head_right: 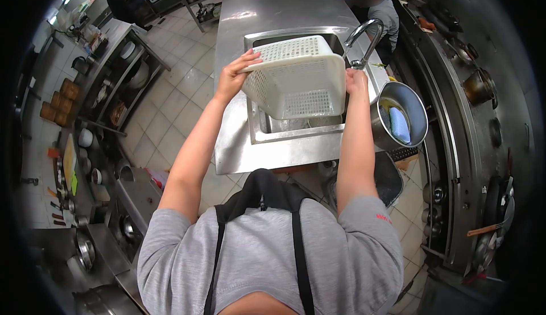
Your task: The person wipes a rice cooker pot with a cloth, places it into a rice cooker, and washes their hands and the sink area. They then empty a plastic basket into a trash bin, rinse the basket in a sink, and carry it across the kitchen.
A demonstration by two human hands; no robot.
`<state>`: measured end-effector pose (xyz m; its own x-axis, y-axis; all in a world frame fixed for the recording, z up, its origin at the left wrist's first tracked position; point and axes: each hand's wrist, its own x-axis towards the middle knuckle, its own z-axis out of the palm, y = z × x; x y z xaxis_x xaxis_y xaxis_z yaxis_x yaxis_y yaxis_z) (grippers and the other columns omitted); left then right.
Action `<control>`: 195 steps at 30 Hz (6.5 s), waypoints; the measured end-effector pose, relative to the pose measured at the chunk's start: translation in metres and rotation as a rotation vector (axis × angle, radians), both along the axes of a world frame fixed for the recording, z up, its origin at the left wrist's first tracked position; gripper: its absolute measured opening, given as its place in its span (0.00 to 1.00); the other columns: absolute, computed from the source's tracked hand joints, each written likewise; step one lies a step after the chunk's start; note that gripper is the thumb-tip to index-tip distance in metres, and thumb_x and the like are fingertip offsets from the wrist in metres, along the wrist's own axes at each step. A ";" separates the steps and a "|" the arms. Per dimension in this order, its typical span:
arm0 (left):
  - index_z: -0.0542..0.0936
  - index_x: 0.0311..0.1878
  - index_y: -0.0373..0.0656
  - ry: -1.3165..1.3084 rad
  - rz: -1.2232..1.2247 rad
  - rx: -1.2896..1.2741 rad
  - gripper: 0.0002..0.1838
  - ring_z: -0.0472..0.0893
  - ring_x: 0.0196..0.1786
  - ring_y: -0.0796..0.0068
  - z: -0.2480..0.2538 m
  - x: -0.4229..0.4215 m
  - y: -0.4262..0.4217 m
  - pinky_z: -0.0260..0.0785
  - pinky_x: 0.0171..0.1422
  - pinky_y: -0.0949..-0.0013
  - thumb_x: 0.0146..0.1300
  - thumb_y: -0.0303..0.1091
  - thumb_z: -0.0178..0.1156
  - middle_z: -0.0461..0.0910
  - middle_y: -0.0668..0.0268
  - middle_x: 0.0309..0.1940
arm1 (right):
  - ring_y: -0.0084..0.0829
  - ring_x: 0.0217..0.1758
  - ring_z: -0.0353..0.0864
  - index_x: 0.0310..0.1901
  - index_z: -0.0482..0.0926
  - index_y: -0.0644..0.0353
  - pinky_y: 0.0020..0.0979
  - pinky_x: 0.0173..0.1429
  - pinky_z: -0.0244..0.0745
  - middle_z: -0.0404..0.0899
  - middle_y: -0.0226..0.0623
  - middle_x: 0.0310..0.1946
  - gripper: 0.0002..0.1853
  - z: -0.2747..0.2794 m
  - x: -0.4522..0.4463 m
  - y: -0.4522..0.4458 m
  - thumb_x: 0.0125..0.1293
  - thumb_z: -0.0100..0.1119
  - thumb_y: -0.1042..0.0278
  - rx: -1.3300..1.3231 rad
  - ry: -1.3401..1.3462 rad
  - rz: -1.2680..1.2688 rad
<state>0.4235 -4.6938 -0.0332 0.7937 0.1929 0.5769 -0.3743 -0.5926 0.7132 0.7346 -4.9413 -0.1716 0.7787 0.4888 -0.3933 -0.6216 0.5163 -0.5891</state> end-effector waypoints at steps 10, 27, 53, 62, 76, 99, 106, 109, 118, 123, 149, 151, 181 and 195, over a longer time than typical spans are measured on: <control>0.80 0.43 0.47 -0.041 0.002 -0.094 0.17 0.65 0.62 0.63 0.011 -0.026 0.001 0.59 0.65 0.65 0.53 0.17 0.52 0.76 0.65 0.48 | 0.35 0.44 0.74 0.48 0.72 0.64 0.28 0.50 0.66 0.73 0.40 0.42 0.19 0.108 -0.152 -0.036 0.52 0.54 0.71 -0.819 -1.405 0.118; 0.68 0.57 0.41 0.576 0.593 -0.224 0.33 0.62 0.63 0.58 -0.082 -0.236 0.081 0.57 0.63 0.61 0.51 0.49 0.61 0.62 0.51 0.59 | 0.34 0.48 0.76 0.50 0.75 0.58 0.27 0.52 0.66 0.77 0.43 0.42 0.21 0.134 -0.226 -0.014 0.54 0.43 0.83 -0.849 -1.545 -0.412; 0.76 0.46 0.37 0.903 0.648 -0.285 0.25 0.74 0.51 0.58 -0.229 -0.400 0.267 0.64 0.56 0.63 0.50 0.47 0.59 0.75 0.51 0.46 | 0.47 0.39 0.75 0.51 0.75 0.48 0.43 0.42 0.69 0.75 0.46 0.35 0.26 0.103 -0.221 0.122 0.48 0.44 0.80 -1.404 -1.448 -0.983; 0.77 0.41 0.36 1.258 0.764 -0.053 0.23 0.75 0.47 0.53 -0.374 -0.535 0.452 0.66 0.50 0.58 0.57 0.48 0.47 0.76 0.50 0.42 | 0.45 0.36 0.75 0.54 0.72 0.36 0.45 0.38 0.70 0.76 0.44 0.34 0.32 0.117 -0.195 0.196 0.43 0.46 0.78 -1.638 -1.294 -1.159; 0.79 0.34 0.39 1.669 0.672 -0.907 0.19 0.78 0.26 0.68 -0.395 -0.538 0.580 0.70 0.31 0.65 0.58 0.47 0.51 0.79 0.61 0.27 | 0.41 0.36 0.79 0.49 0.76 0.52 0.40 0.38 0.73 0.80 0.39 0.34 0.24 0.127 -0.159 0.263 0.46 0.50 0.73 -2.078 -0.914 -1.385; 0.73 0.35 0.43 1.449 0.366 -0.793 0.12 0.74 0.29 0.73 -0.329 -0.121 1.100 0.66 0.28 0.68 0.61 0.41 0.46 0.75 0.66 0.27 | 0.42 0.42 0.76 0.55 0.70 0.33 0.40 0.41 0.70 0.73 0.37 0.48 0.35 0.197 -0.182 0.431 0.43 0.44 0.79 -2.537 -0.632 -1.227; 0.75 0.39 0.42 1.721 0.609 -0.665 0.12 0.76 0.32 0.67 -0.342 -0.088 1.161 0.69 0.34 0.63 0.62 0.40 0.48 0.78 0.63 0.33 | 0.36 0.46 0.74 0.52 0.73 0.41 0.30 0.49 0.67 0.74 0.30 0.46 0.32 0.288 -0.199 0.599 0.43 0.39 0.80 -2.494 -0.604 -1.130; 0.76 0.38 0.41 1.743 0.453 -0.423 0.12 0.77 0.33 0.65 -0.355 -0.052 1.198 0.70 0.35 0.63 0.60 0.38 0.49 0.78 0.60 0.32 | 0.36 0.47 0.75 0.50 0.74 0.54 0.26 0.50 0.66 0.76 0.33 0.45 0.24 0.301 -0.197 0.678 0.49 0.42 0.80 -2.450 -0.616 -1.127; 0.76 0.42 0.37 1.126 0.100 0.127 0.18 0.76 0.42 0.55 -0.282 0.136 1.344 0.66 0.45 0.59 0.59 0.42 0.50 0.78 0.54 0.37 | 0.36 0.51 0.73 0.50 0.73 0.58 0.26 0.55 0.63 0.74 0.42 0.46 0.22 0.223 -0.034 0.982 0.52 0.49 0.84 -1.678 -1.062 -0.814; 0.72 0.48 0.35 0.515 0.257 0.021 0.18 0.72 0.49 0.54 -0.146 0.210 1.368 0.64 0.54 0.63 0.56 0.34 0.54 0.73 0.51 0.45 | 0.41 0.55 0.68 0.57 0.69 0.50 0.29 0.59 0.61 0.71 0.46 0.50 0.41 0.063 0.106 1.227 0.36 0.38 0.95 -1.239 -1.401 -0.353; 0.73 0.49 0.36 0.218 1.257 -0.743 0.16 0.74 0.43 0.76 -0.066 0.192 1.718 0.65 0.50 0.74 0.59 0.32 0.54 0.75 0.64 0.42 | 0.55 0.59 0.61 0.60 0.56 0.55 0.68 0.52 0.59 0.57 0.47 0.61 0.24 -0.087 0.279 2.075 0.68 0.26 0.53 -0.193 0.559 0.519; 0.73 0.49 0.36 0.188 1.310 -0.805 0.16 0.74 0.42 0.78 -0.066 0.188 1.746 0.65 0.49 0.75 0.59 0.32 0.54 0.76 0.65 0.41 | 0.56 0.59 0.60 0.60 0.56 0.55 0.68 0.52 0.59 0.58 0.48 0.60 0.23 -0.085 0.278 2.120 0.68 0.27 0.53 -0.154 0.538 0.500; 0.75 0.47 0.38 0.337 1.423 -0.605 0.16 0.75 0.41 0.74 -0.048 0.299 2.309 0.65 0.48 0.72 0.58 0.36 0.54 0.76 0.62 0.41 | 0.57 0.58 0.61 0.60 0.56 0.61 0.60 0.51 0.67 0.59 0.52 0.58 0.23 -0.141 0.523 2.607 0.67 0.33 0.57 -0.333 0.418 0.447; 0.75 0.47 0.39 0.088 1.702 -0.804 0.14 0.73 0.39 0.81 -0.071 0.241 2.509 0.65 0.47 0.77 0.60 0.34 0.54 0.77 0.68 0.38 | 0.52 0.59 0.63 0.58 0.60 0.59 0.61 0.53 0.65 0.64 0.48 0.57 0.22 -0.083 0.314 3.012 0.66 0.39 0.58 -0.459 0.430 1.018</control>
